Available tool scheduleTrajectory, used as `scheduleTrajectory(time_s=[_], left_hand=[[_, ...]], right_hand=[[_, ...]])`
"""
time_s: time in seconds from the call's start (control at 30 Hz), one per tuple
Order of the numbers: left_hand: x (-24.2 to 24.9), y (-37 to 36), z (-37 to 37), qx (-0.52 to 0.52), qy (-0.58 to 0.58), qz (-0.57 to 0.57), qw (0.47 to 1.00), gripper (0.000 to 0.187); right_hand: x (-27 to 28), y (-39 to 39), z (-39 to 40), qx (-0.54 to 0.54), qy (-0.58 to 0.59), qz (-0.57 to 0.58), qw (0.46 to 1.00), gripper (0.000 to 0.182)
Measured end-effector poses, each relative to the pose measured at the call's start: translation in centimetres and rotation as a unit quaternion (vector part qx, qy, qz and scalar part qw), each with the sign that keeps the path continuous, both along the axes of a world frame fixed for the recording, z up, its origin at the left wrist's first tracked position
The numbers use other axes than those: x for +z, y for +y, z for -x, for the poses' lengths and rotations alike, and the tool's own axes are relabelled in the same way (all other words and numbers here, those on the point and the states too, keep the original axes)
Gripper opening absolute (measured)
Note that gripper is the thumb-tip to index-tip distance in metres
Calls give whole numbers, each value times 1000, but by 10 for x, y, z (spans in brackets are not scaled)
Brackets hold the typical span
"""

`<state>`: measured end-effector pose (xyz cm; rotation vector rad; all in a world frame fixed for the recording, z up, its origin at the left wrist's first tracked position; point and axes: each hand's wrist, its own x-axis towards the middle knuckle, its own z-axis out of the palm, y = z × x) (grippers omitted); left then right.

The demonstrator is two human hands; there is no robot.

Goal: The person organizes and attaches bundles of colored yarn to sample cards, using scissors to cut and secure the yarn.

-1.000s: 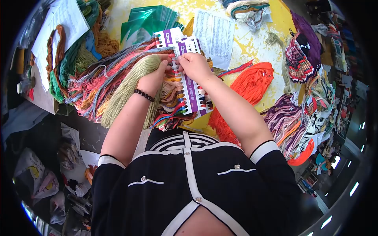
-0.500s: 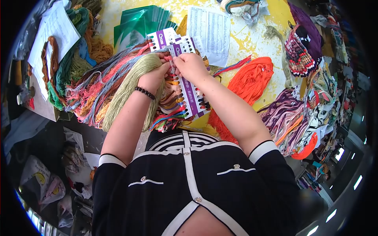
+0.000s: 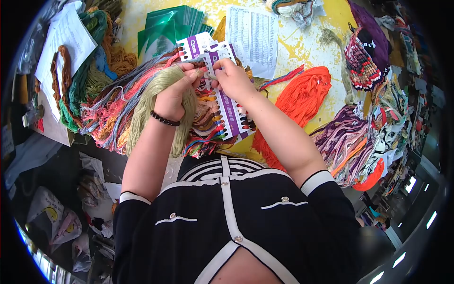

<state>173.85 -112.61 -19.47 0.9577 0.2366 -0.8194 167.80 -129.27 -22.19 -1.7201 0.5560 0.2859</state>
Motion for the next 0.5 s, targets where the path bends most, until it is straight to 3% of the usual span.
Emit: scheduleTrajectory(time_s=[0.03, 0.13, 0.27, 0.5], left_hand=[[-1, -2, 2, -2, -3, 0, 1000, 23], [-6, -9, 10, 12, -209, -105, 972, 24], [0, -10, 10, 27, -101, -25, 994, 23], [-1, -15, 10, 28, -47, 50, 997, 23]], right_hand=[[1, 1, -1, -7, 9, 11, 1000, 19], [-1, 1, 2, -6, 2, 14, 1000, 19], [-7, 1, 5, -7, -12, 3, 1000, 19], [-2, 2, 5, 3, -8, 16, 1000, 19]])
